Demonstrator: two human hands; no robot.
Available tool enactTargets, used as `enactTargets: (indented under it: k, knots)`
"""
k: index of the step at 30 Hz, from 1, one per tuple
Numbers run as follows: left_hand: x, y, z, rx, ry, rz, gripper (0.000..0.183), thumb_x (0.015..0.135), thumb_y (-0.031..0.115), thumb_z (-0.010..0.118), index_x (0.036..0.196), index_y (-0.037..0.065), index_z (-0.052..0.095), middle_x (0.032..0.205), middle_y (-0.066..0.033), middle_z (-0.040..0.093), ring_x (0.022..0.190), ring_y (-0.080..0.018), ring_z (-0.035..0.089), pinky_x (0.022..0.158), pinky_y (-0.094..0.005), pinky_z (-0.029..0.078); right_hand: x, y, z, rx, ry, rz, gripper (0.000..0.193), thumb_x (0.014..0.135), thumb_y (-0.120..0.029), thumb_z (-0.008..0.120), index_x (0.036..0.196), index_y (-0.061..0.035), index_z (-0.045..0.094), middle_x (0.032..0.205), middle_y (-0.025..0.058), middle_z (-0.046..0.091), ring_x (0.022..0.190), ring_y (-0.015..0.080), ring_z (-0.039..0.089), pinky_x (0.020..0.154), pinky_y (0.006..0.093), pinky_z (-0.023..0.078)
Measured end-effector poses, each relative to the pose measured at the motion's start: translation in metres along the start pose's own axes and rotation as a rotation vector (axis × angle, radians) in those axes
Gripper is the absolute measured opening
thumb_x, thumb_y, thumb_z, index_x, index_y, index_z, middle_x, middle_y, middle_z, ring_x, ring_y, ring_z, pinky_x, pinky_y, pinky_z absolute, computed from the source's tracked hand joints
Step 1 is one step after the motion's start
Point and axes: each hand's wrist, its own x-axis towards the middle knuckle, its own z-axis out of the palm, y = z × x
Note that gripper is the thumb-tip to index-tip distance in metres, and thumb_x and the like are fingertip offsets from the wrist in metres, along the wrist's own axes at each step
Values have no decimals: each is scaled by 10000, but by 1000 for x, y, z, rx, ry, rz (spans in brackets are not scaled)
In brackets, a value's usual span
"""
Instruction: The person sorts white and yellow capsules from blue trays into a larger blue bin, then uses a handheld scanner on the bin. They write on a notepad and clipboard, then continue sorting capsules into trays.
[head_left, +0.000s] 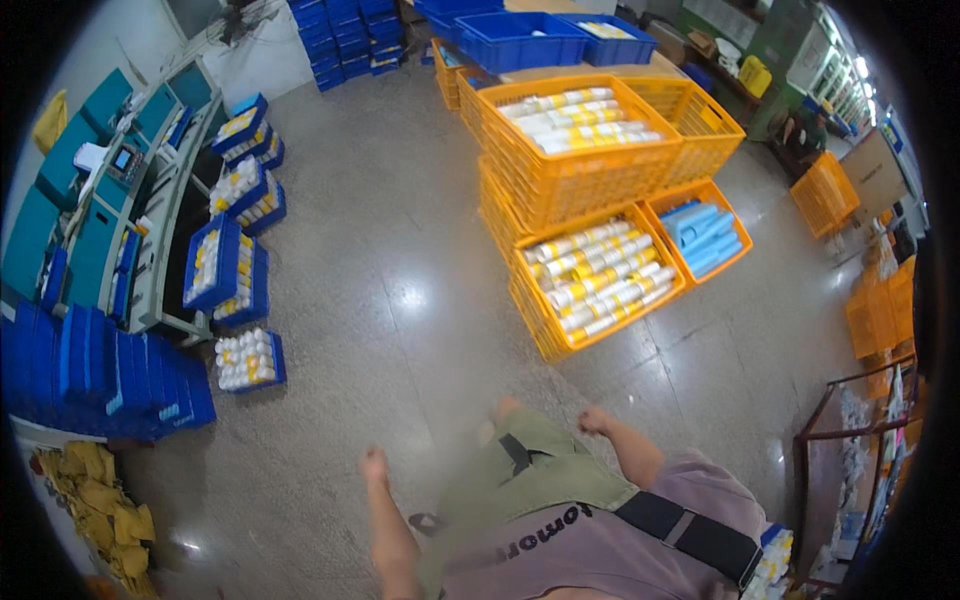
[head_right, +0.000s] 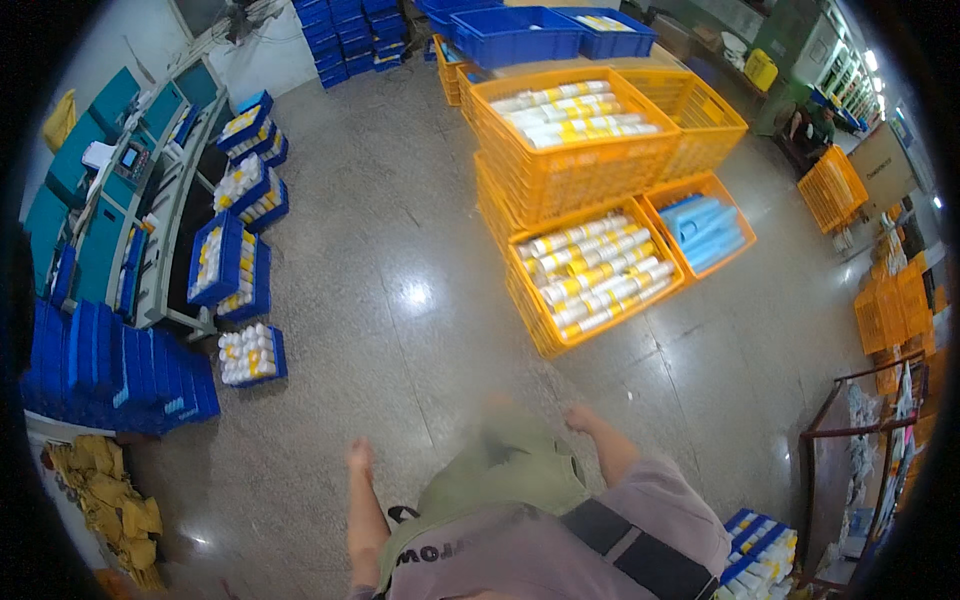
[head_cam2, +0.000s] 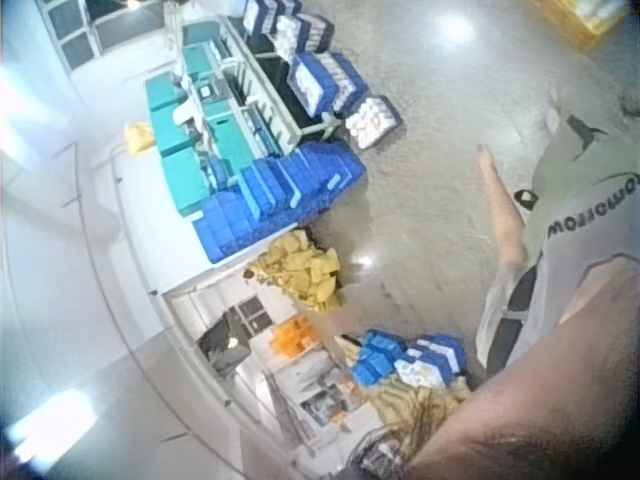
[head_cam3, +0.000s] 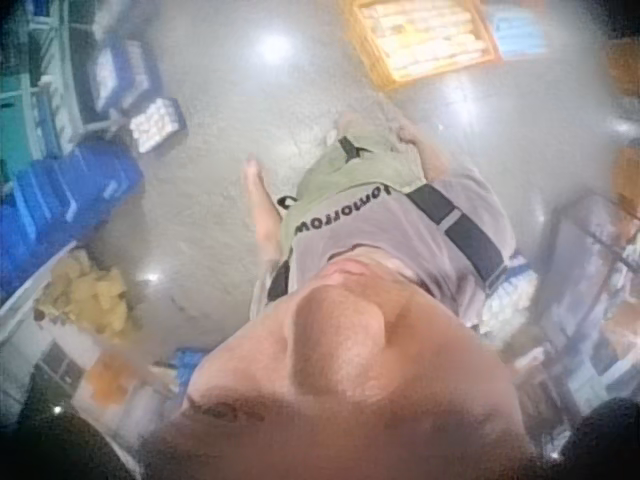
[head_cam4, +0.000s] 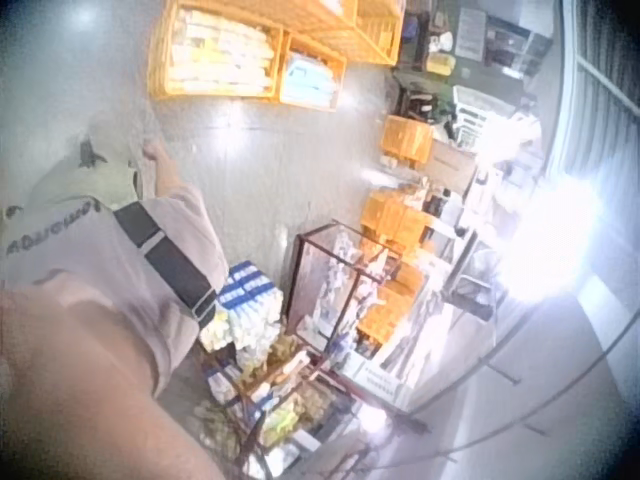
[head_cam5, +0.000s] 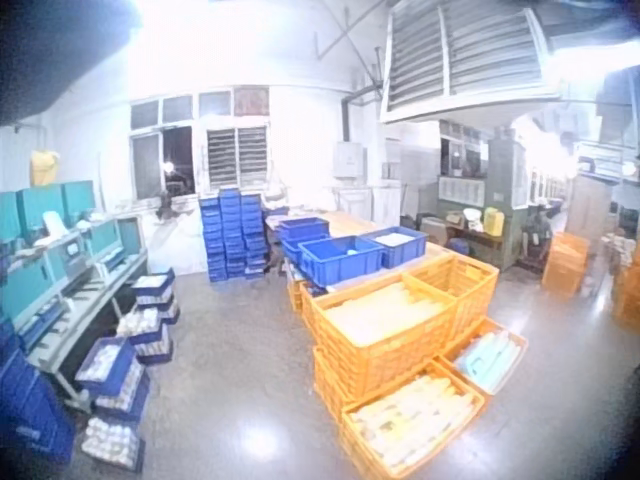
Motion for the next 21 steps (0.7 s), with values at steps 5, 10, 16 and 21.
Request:
enactTargets:
  k: [5,10,16,21]
  knots:
    - [56,261,26,-11,-87,437,400,950,221,557,1302,31,533,1297,-154,558,1185,-281,537,992,-392,423,56,35,-11,99,-45,424,227,839,-135,544,853,26,704,771,153,685,733,260,670,613,405,534]
    - [157,321,68,251,-225,556,401,912,225,602,1249,10,573,1189,-149,630,1116,-285,585,960,-378,449,158,-59,-62,118,51,386,194,844,-152,553,780,-26,685,719,95,650,588,215,612,564,380,540]
    - [238,202,-6,-28,-244,-208,383,876,212,647,1193,4,594,1068,-153,634,900,-245,609,727,-358,507,279,-348,-177,49,199,-247,266,850,-197,577,1009,-9,676,754,72,658,643,159,612,585,295,504]
    - [250,185,-34,189,-118,-408,312,879,212,625,1124,20,602,991,-132,638,833,-247,603,694,-370,500,328,-571,-288,298,96,-494,291,933,-184,537,1169,-26,602,893,109,673,823,192,643,729,318,508]
